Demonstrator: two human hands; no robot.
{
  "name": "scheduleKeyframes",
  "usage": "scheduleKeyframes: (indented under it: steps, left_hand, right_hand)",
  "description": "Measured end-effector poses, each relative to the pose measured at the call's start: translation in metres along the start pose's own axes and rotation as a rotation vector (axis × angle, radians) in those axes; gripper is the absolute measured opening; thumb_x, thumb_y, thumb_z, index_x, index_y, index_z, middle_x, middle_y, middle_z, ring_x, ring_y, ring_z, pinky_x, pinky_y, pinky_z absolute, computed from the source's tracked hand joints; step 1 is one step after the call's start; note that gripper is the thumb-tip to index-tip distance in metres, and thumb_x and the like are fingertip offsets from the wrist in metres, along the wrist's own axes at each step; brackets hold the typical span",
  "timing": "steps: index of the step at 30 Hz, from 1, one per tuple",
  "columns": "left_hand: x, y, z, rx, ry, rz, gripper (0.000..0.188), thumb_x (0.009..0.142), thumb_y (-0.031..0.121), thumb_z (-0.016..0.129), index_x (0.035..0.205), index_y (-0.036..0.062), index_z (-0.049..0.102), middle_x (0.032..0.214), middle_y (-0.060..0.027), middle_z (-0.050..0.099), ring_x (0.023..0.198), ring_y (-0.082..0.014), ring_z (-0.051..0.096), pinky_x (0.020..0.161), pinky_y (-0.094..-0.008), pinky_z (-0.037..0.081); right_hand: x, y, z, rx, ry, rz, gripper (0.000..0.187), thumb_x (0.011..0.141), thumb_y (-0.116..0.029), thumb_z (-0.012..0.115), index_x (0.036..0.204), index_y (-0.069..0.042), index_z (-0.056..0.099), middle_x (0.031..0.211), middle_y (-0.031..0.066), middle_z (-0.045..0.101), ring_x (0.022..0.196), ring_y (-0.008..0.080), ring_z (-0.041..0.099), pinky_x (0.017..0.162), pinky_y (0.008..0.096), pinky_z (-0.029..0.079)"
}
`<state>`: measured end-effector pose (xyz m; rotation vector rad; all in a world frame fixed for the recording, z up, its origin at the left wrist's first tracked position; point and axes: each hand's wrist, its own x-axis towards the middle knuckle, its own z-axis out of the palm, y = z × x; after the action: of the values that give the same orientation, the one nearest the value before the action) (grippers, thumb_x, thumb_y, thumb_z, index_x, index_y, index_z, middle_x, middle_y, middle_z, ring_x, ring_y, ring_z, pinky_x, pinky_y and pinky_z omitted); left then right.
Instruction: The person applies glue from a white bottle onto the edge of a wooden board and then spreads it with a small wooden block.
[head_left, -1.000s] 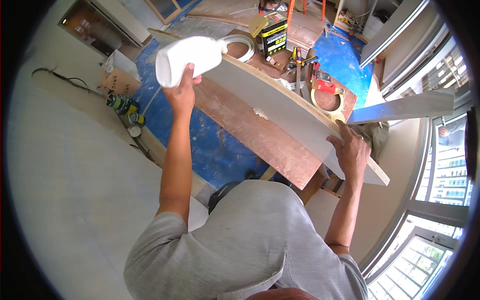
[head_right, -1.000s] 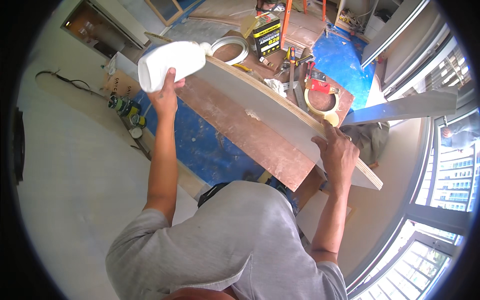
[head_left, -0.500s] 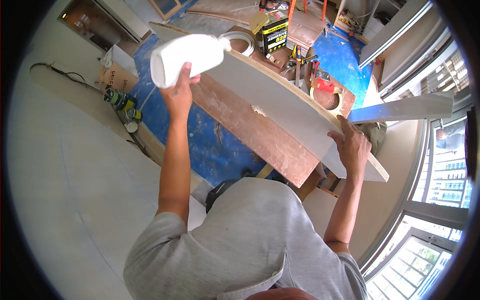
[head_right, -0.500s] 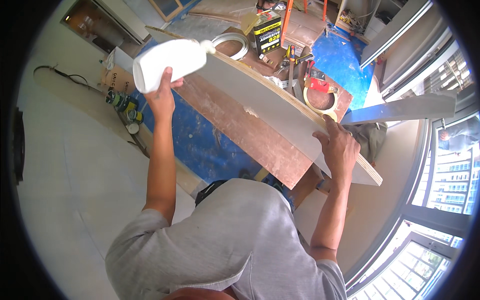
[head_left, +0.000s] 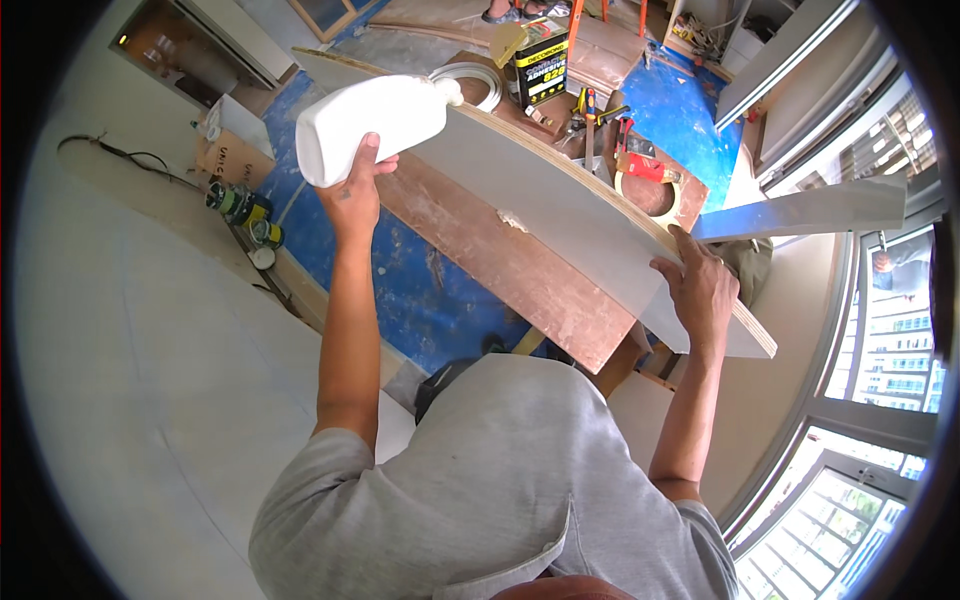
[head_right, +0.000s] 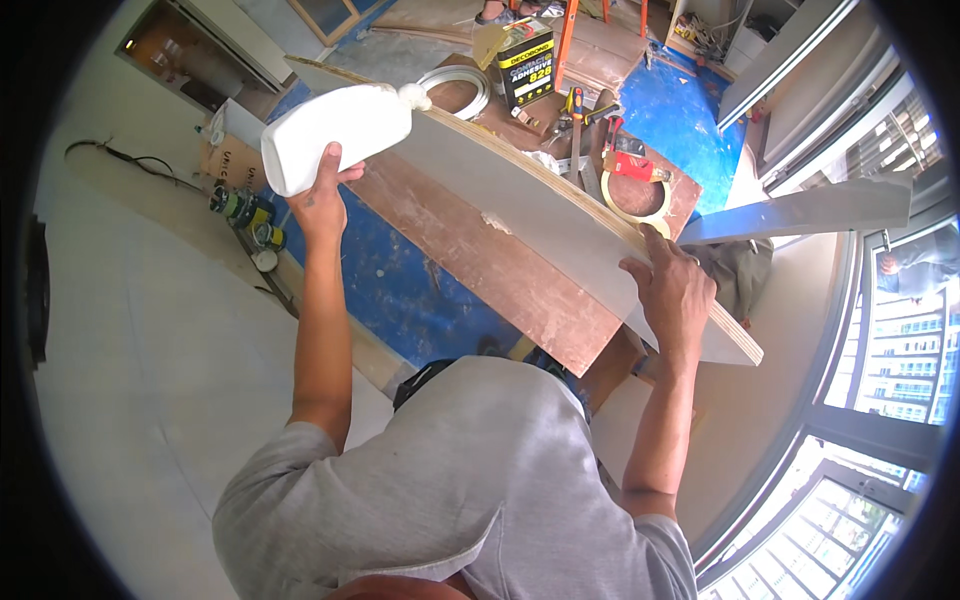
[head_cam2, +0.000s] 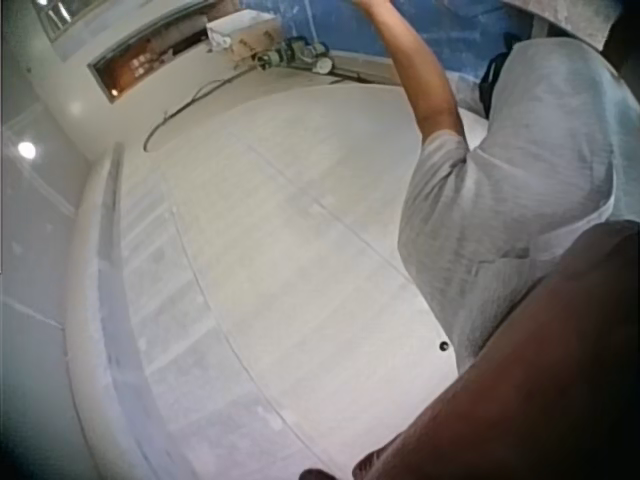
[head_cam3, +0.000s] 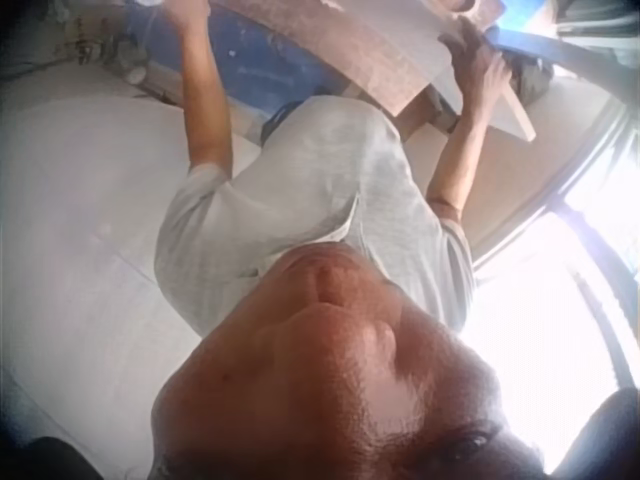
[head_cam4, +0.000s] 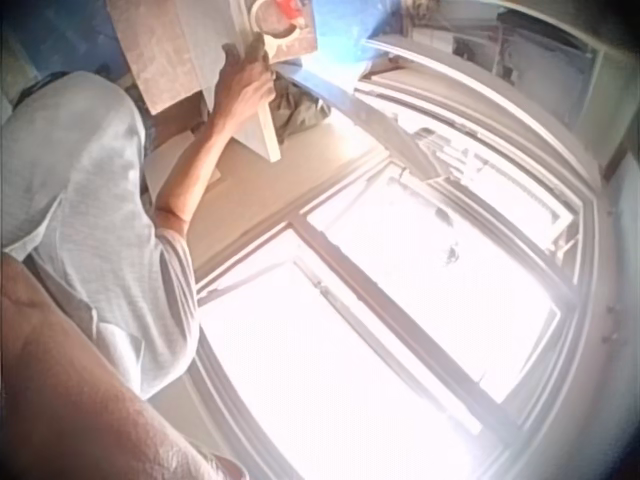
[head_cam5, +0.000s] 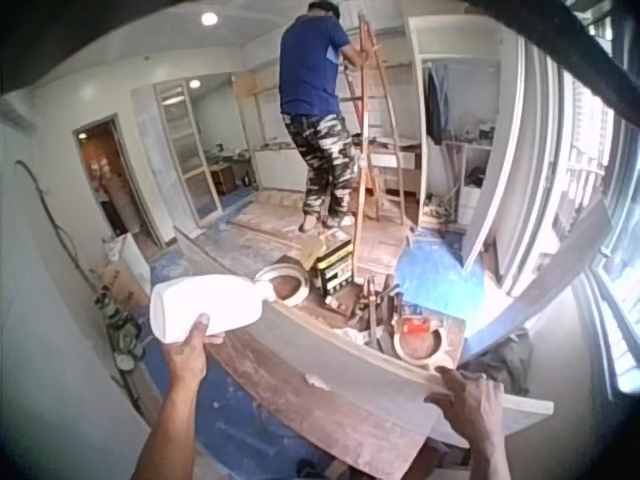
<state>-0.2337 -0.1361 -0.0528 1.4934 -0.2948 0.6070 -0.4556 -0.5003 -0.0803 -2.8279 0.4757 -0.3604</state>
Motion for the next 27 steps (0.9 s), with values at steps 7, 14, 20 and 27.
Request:
scheduleKeyframes:
  steps: [7,14,20,27]
  left_hand:
    - [0.002,-0.001,-0.002,0.014,0.005,-0.013,0.035,0.098,0.011,0.072,0.125,-0.0094,0.064,0.103,-0.0161,0.074,0.076,-0.0197,0.073,0.062,-0.028,0.062]
    - [0.007,-0.006,0.001,-0.003,0.032,-0.014,0.035,0.098,0.01,0.073,0.125,-0.0102,0.063,0.104,-0.0163,0.073,0.076,-0.0198,0.073,0.063,-0.0282,0.063]
    - [-0.004,0.002,0.006,-0.003,0.017,-0.023,0.039,0.097,0.009,0.074,0.128,-0.01,0.061,0.106,-0.0165,0.073,0.076,-0.0201,0.073,0.062,-0.0289,0.064]
    - [-0.019,0.009,0.012,-0.043,-0.083,-0.004,0.045,0.097,0.013,0.075,0.132,-0.0094,0.058,0.108,-0.0172,0.072,0.075,-0.0209,0.073,0.062,-0.0289,0.064]
  right_hand:
    - [0.002,-0.001,-0.003,-0.002,-0.023,0.026,0.052,0.085,-0.038,0.079,0.132,-0.018,0.069,0.111,0.0085,0.076,0.098,0.0329,0.073,0.079,0.0485,0.053]
    - [0.002,0.002,0.002,0.01,0.02,-0.006,0.053,0.085,-0.038,0.08,0.132,-0.018,0.069,0.112,0.009,0.076,0.098,0.0332,0.073,0.08,0.0483,0.053]
    - [0.005,0.002,-0.003,0.016,-0.02,0.025,0.054,0.085,-0.038,0.08,0.133,-0.018,0.068,0.112,0.0097,0.076,0.098,0.0333,0.073,0.079,0.0486,0.053]
    - [0.007,0.004,-0.003,0.011,-0.038,0.026,0.055,0.085,-0.039,0.079,0.134,-0.017,0.067,0.111,0.0103,0.076,0.097,0.0336,0.073,0.078,0.048,0.053]
